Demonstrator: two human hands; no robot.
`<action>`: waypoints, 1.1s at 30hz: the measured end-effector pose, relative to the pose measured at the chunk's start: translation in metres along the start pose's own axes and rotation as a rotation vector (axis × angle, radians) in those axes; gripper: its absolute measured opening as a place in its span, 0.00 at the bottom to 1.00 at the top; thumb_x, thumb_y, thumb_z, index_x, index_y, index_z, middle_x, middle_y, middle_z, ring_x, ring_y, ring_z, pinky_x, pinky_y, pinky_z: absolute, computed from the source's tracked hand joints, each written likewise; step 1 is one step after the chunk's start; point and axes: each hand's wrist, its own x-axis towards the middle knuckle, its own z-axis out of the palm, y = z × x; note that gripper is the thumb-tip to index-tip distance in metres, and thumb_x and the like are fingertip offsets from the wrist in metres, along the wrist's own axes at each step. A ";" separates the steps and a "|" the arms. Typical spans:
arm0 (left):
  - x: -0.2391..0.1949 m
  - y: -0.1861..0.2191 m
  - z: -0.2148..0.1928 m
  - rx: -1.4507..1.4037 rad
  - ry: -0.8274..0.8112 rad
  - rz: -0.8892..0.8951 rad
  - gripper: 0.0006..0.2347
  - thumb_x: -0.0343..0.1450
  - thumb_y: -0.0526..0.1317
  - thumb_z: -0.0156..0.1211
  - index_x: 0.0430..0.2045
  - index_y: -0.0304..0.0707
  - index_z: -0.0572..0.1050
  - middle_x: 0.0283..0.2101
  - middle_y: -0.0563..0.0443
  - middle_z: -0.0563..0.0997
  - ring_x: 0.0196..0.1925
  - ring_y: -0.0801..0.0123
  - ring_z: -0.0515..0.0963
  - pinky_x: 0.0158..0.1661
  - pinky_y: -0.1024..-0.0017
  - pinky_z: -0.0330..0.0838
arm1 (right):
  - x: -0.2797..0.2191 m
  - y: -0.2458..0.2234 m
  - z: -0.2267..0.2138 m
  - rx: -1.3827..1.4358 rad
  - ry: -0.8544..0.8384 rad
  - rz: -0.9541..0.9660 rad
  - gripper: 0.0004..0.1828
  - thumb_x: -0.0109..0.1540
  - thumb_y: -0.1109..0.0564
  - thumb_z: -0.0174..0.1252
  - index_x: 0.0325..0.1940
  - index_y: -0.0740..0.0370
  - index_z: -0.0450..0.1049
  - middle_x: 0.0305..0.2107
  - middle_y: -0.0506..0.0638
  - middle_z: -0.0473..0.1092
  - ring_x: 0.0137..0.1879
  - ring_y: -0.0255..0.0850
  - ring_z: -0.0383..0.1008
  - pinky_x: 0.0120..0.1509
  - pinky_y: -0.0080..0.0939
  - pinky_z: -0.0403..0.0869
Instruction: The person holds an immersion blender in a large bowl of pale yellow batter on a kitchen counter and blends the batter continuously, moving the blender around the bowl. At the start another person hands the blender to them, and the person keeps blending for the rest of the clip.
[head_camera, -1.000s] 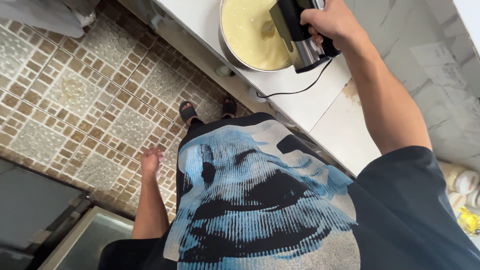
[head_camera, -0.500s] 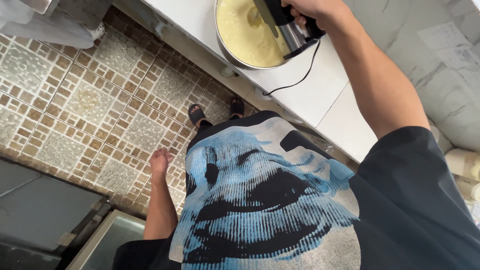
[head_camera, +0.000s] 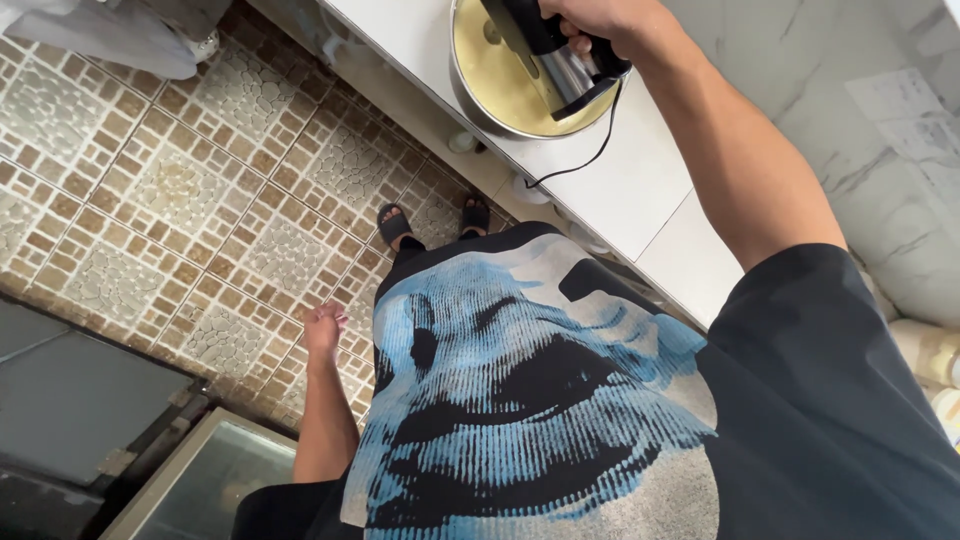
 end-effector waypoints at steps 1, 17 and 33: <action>-0.002 0.000 0.001 -0.003 0.001 -0.001 0.15 0.75 0.44 0.55 0.44 0.26 0.76 0.40 0.44 0.83 0.37 0.64 0.82 0.35 0.72 0.71 | -0.002 -0.002 0.001 -0.003 -0.002 -0.001 0.15 0.62 0.54 0.58 0.23 0.56 0.64 0.15 0.41 0.59 0.18 0.29 0.56 0.21 0.31 0.59; -0.015 0.017 0.007 0.001 0.013 -0.099 0.20 0.75 0.44 0.53 0.59 0.29 0.69 0.51 0.40 0.81 0.50 0.58 0.81 0.49 0.65 0.72 | -0.032 -0.022 0.010 -0.116 -0.091 0.047 0.12 0.60 0.60 0.57 0.25 0.63 0.63 0.15 0.45 0.60 0.18 0.31 0.57 0.20 0.35 0.57; 0.017 0.018 0.016 -0.028 0.006 -0.027 0.16 0.74 0.42 0.55 0.52 0.28 0.73 0.42 0.45 0.82 0.37 0.66 0.82 0.34 0.73 0.70 | -0.060 -0.012 -0.019 -0.126 0.001 0.056 0.10 0.59 0.64 0.58 0.42 0.71 0.68 0.17 0.48 0.62 0.18 0.34 0.60 0.20 0.37 0.61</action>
